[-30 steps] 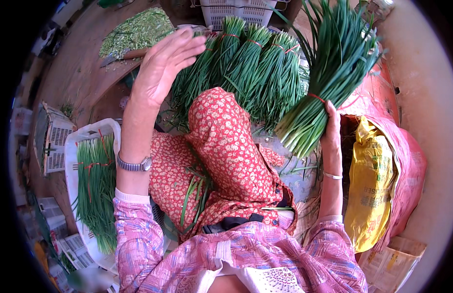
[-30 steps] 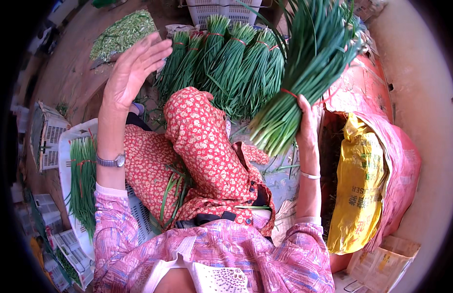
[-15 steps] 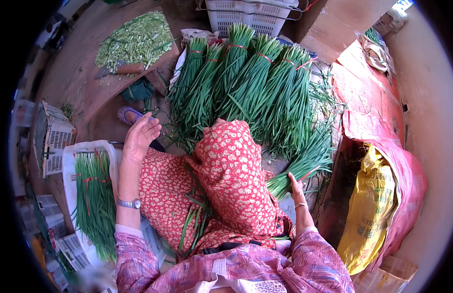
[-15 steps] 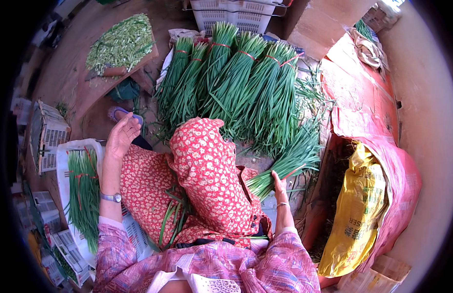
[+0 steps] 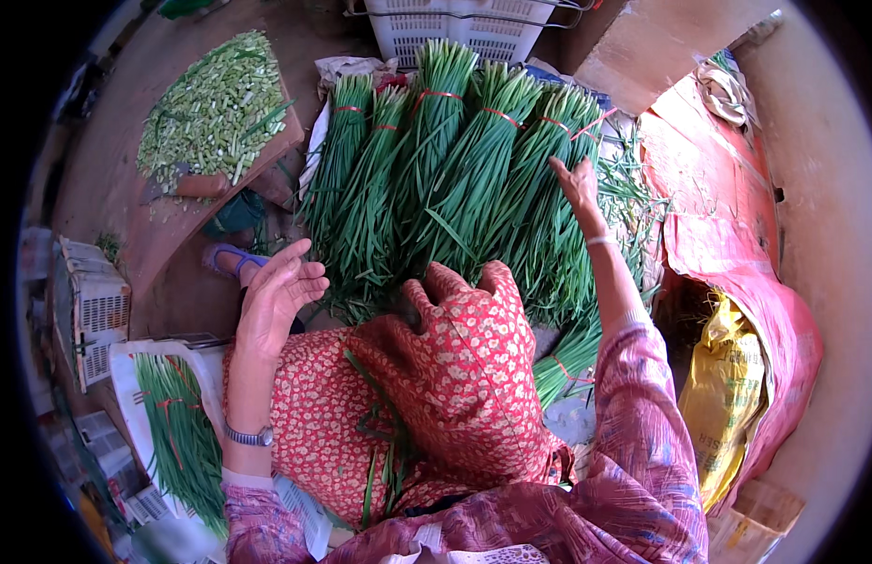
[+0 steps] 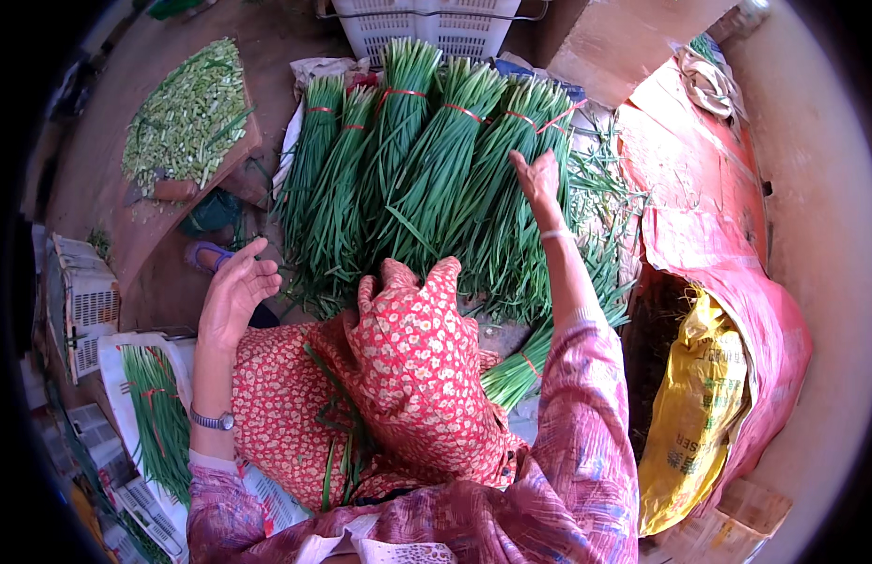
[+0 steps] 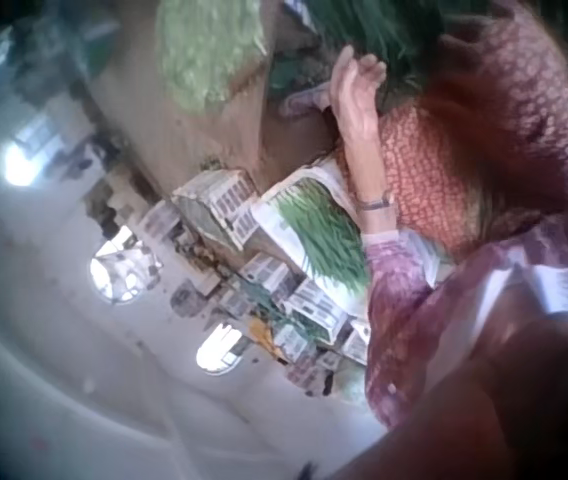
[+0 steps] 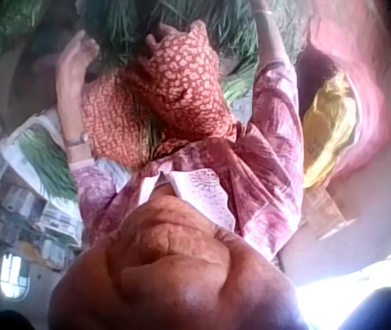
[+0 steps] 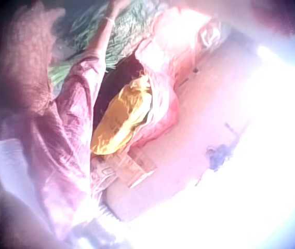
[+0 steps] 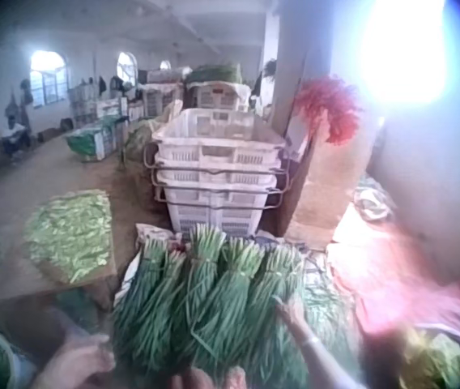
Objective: The person bundles green vegetable stalks, secures them with red bands, places them into plastic crates, and uses a knife to trim the ends of the stalks on a wooden board.
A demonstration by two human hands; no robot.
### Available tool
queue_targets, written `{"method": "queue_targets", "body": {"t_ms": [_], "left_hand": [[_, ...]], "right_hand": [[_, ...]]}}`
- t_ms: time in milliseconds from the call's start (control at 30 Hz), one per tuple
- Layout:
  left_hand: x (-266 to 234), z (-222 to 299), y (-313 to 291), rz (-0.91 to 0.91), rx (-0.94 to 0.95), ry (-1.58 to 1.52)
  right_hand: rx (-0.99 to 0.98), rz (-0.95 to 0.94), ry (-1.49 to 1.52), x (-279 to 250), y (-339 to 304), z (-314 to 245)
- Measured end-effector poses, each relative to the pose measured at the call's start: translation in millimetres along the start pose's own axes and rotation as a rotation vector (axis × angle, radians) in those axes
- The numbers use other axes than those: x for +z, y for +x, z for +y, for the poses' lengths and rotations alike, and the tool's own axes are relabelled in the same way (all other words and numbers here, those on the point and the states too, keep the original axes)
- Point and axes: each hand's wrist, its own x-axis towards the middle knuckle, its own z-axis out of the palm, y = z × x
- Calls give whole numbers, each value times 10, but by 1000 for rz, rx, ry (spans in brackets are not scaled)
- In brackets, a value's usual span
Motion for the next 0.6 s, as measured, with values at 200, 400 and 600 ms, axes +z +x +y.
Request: {"method": "queue_targets", "body": {"t_ms": [200, 400, 600], "left_hand": [[-169, -39, 98, 39, -23, -19], [-104, -105, 220, 10, -44, 13], [123, 59, 62, -133, 109, 383]], "right_hand": [[431, 25, -173, 665, 545, -658], [388, -24, 146, 261, 422, -519], [-62, 224, 442, -297, -667, -645]]}}
